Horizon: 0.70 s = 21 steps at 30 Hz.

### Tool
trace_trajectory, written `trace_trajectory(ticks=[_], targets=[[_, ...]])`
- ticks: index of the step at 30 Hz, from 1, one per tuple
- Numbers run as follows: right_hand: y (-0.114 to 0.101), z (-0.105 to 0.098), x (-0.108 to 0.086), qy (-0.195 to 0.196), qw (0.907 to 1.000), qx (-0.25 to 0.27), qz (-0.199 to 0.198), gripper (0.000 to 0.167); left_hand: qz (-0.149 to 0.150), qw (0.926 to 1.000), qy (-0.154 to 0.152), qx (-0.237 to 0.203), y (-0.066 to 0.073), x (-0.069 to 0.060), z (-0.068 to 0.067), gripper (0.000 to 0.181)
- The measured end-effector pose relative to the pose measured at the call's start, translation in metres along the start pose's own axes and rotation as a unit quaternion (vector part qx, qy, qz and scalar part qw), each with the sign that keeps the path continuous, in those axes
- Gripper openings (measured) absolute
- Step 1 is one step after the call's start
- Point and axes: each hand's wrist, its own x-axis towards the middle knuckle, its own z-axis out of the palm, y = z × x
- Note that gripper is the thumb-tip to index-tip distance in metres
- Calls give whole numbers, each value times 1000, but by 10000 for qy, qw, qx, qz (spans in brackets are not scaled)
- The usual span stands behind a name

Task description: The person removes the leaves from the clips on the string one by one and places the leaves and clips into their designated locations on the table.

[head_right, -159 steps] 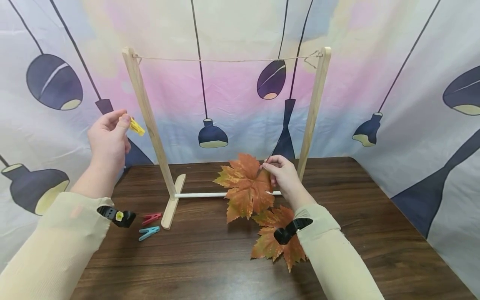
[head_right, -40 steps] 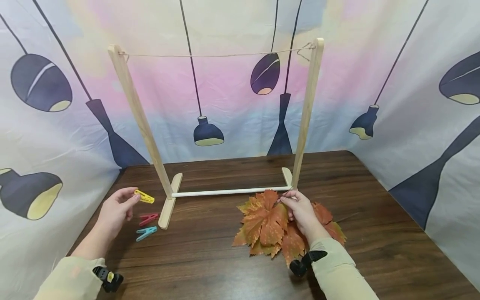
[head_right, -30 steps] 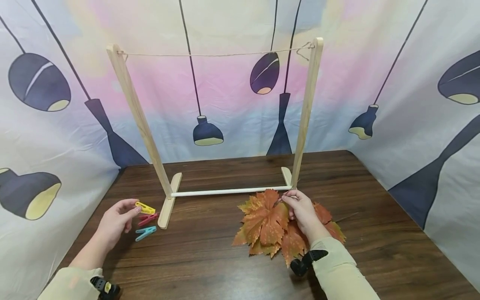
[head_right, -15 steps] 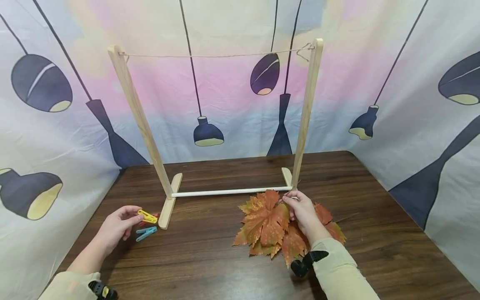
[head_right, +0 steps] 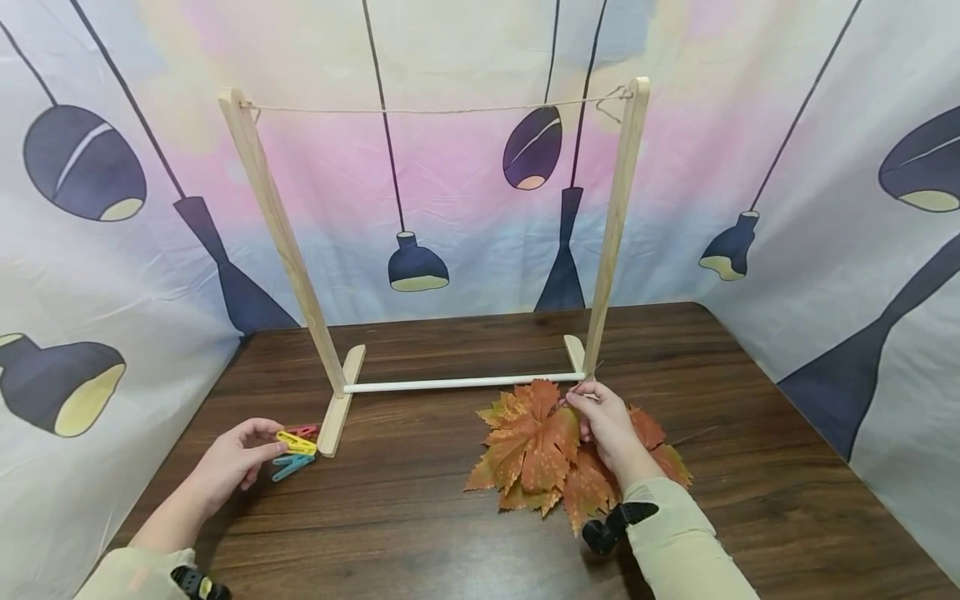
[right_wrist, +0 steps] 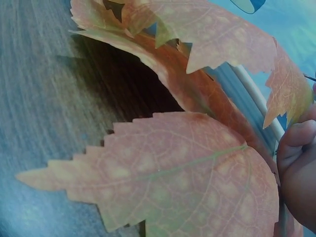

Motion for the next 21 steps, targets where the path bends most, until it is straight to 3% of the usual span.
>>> trace_trajectory(ticks=[10, 21], targets=[[-1, 1, 0, 0, 10000, -48, 62, 7, 166, 9990, -218, 341, -3, -6, -3, 39], [-3, 0, -2, -43, 10000, -82, 20, 8, 66, 9965, -275, 792, -1, -14, -3, 41]])
